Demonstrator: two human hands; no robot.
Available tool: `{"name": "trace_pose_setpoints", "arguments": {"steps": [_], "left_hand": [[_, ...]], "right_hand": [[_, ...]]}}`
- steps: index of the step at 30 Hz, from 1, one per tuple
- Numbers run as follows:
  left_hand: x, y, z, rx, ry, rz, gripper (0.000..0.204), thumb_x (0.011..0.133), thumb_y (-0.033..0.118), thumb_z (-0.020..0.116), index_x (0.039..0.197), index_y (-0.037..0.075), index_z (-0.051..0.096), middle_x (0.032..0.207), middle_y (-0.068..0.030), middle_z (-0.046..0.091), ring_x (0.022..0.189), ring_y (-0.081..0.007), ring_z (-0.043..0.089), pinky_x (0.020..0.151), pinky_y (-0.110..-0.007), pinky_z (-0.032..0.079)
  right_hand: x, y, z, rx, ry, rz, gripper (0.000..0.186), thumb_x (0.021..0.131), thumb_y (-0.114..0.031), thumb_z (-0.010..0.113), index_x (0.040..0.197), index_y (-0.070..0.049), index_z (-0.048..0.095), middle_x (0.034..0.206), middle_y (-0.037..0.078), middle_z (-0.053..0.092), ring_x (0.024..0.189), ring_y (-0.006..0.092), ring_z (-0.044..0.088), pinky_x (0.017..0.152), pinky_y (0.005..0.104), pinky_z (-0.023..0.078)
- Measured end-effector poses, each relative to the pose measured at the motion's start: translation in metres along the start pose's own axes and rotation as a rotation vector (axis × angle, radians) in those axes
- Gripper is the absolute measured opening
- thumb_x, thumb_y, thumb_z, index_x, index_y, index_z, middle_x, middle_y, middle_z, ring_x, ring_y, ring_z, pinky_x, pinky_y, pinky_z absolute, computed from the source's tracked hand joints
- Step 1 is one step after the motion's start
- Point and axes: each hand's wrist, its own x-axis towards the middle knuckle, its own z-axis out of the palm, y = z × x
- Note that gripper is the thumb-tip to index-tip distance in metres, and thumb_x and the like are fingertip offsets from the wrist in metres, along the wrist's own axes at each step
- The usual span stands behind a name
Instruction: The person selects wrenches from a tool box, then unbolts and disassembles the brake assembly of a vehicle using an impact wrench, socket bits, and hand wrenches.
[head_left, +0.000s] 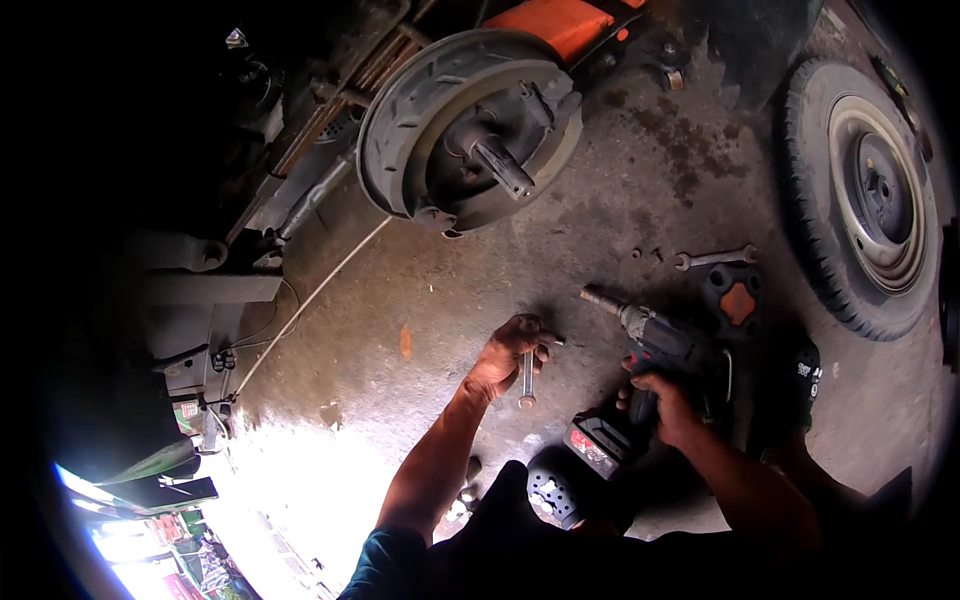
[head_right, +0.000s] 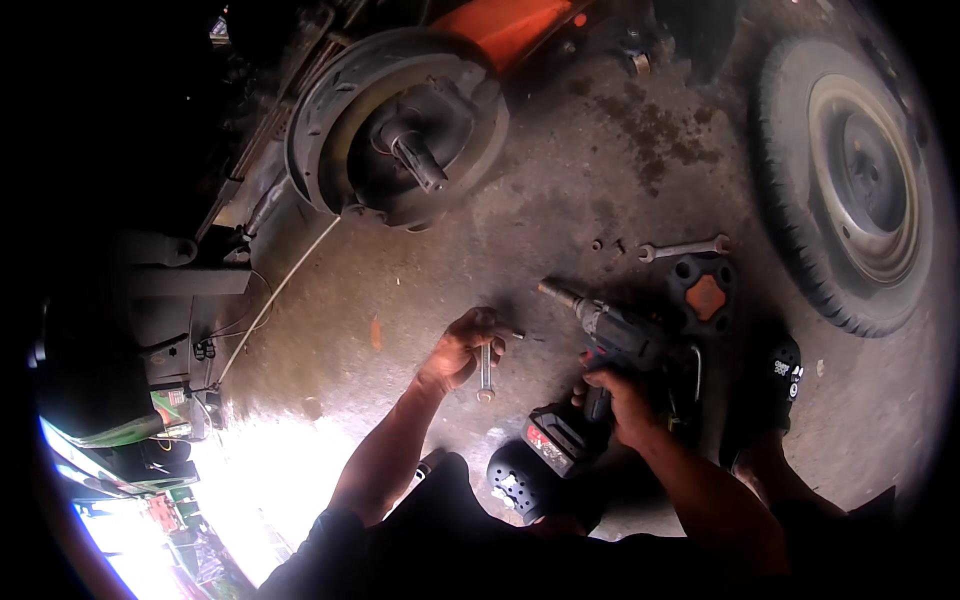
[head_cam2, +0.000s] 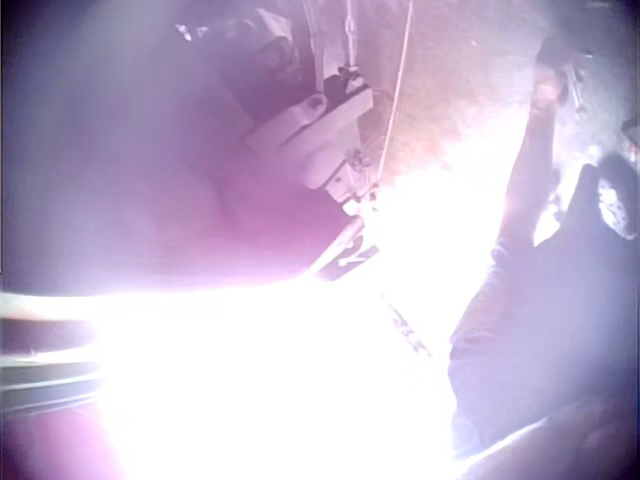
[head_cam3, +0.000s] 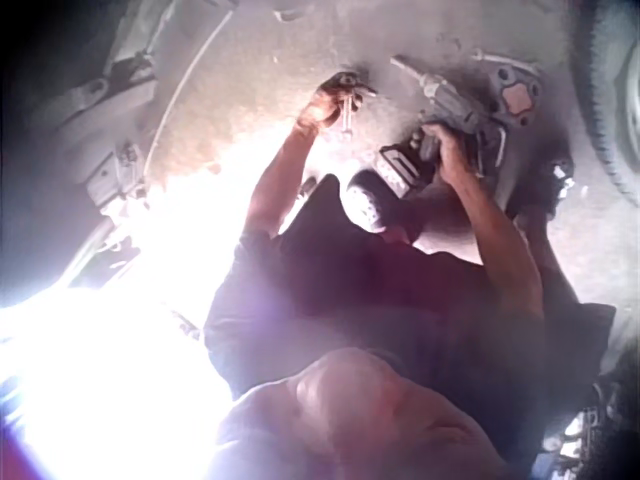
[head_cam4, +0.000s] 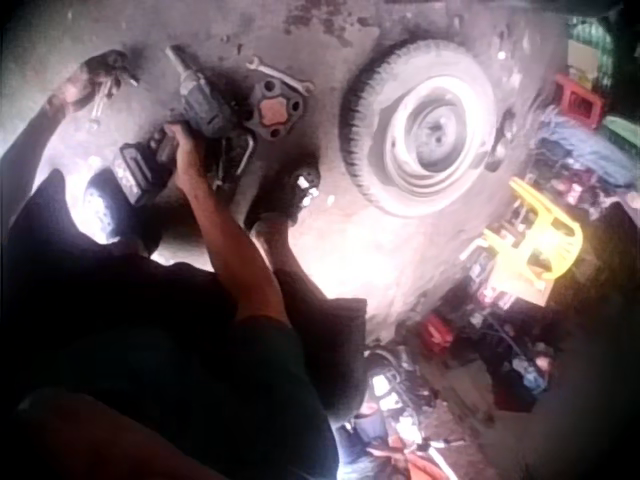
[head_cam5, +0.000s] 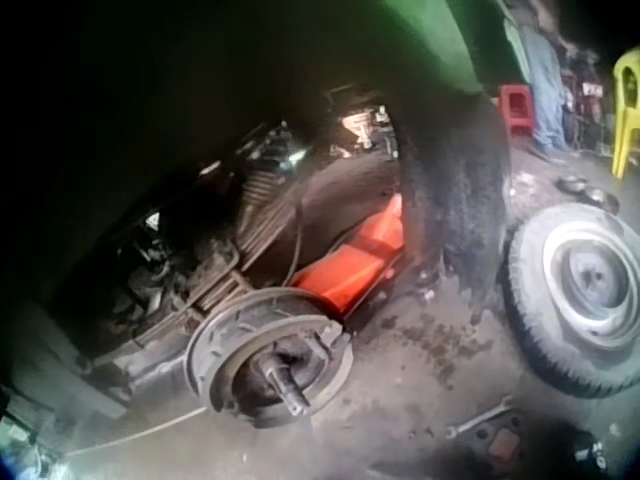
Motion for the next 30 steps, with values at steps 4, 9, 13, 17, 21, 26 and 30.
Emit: {"name": "trace_pose_setpoints", "arguments": {"steps": [4, 9, 13, 17, 21, 26, 30], "left_hand": [[0.008, -0.007, 0.012, 0.017, 0.146, 0.068, 0.026, 0.084, 0.012, 0.055, 0.108, 0.004, 0.05, 0.089, -0.0105, 0.06, 0.071, -0.0176, 0.059, 0.06, -0.03, 0.047], [0.018, -0.011, 0.016, 0.337, 0.315, -0.079, 0.02, 0.087, 0.014, 0.052, 0.105, 0.006, 0.055, 0.071, -0.0045, 0.054, 0.057, -0.0113, 0.05, 0.049, -0.025, 0.041], [0.018, -0.015, 0.032, 0.367, 0.277, -0.053, 0.024, 0.089, 0.019, 0.05, 0.108, 0.006, 0.055, 0.072, -0.0027, 0.054, 0.058, -0.0113, 0.048, 0.05, -0.025, 0.04], [-0.015, -0.003, 0.054, 0.483, 0.156, 0.128, 0.036, 0.087, 0.012, 0.049, 0.122, 0.005, 0.047, 0.074, -0.0024, 0.054, 0.062, -0.01, 0.047, 0.057, -0.024, 0.039], [-0.007, -0.003, 0.066, 0.436, -0.014, 0.058, 0.05, 0.086, 0.007, 0.052, 0.132, 0.006, 0.034, 0.077, -0.0042, 0.056, 0.062, -0.0097, 0.048, 0.052, -0.023, 0.039], [-0.017, 0.011, 0.064, 0.403, -0.064, 0.053, 0.048, 0.089, 0.007, 0.05, 0.134, 0.008, 0.034, 0.081, -0.0054, 0.057, 0.065, -0.0114, 0.052, 0.055, -0.023, 0.043], [-0.017, 0.019, 0.07, 0.546, 0.015, 0.049, 0.036, 0.092, 0.011, 0.054, 0.126, 0.006, 0.045, 0.081, -0.0044, 0.058, 0.064, -0.01, 0.052, 0.055, -0.023, 0.044]], "right_hand": [[-0.005, 0.001, 0.01, -0.092, 0.223, -0.031, 0.032, 0.079, -0.022, 0.064, 0.106, -0.005, 0.06, 0.083, 0.007, 0.063, 0.073, 0.0188, 0.061, 0.07, 0.032, 0.048], [-0.008, 0.004, 0.007, -0.554, 0.382, -0.266, 0.041, 0.081, -0.034, 0.067, 0.108, -0.003, 0.062, 0.098, 0.006, 0.065, 0.092, 0.0172, 0.059, 0.083, 0.0296, 0.043], [-0.028, -0.042, 0.012, -1.343, 0.185, 0.19, 0.037, 0.081, -0.029, 0.065, 0.105, -0.002, 0.062, 0.099, 0.017, 0.065, 0.096, 0.03, 0.061, 0.083, 0.0368, 0.046], [-0.036, -0.077, 0.05, -1.672, -0.136, -0.564, 0.034, 0.082, -0.022, 0.063, 0.106, 0.001, 0.058, 0.092, 0.018, 0.064, 0.09, 0.0341, 0.062, 0.076, 0.0399, 0.049], [0.029, -0.066, 0.068, -1.262, -0.127, -0.478, 0.032, 0.083, -0.014, 0.064, 0.108, 0.003, 0.056, 0.082, 0.015, 0.065, 0.07, 0.0281, 0.063, 0.067, 0.0372, 0.05], [0.044, -0.034, 0.076, -0.815, -0.182, -0.464, 0.021, 0.086, -0.009, 0.061, 0.103, 0.003, 0.06, 0.079, 0.01, 0.065, 0.069, 0.0148, 0.06, 0.063, 0.0291, 0.049], [0.052, -0.026, 0.076, -0.982, -0.027, -0.586, 0.022, 0.087, -0.017, 0.061, 0.098, 0.003, 0.061, 0.078, 0.012, 0.065, 0.065, 0.0162, 0.061, 0.058, 0.0297, 0.048]]}}
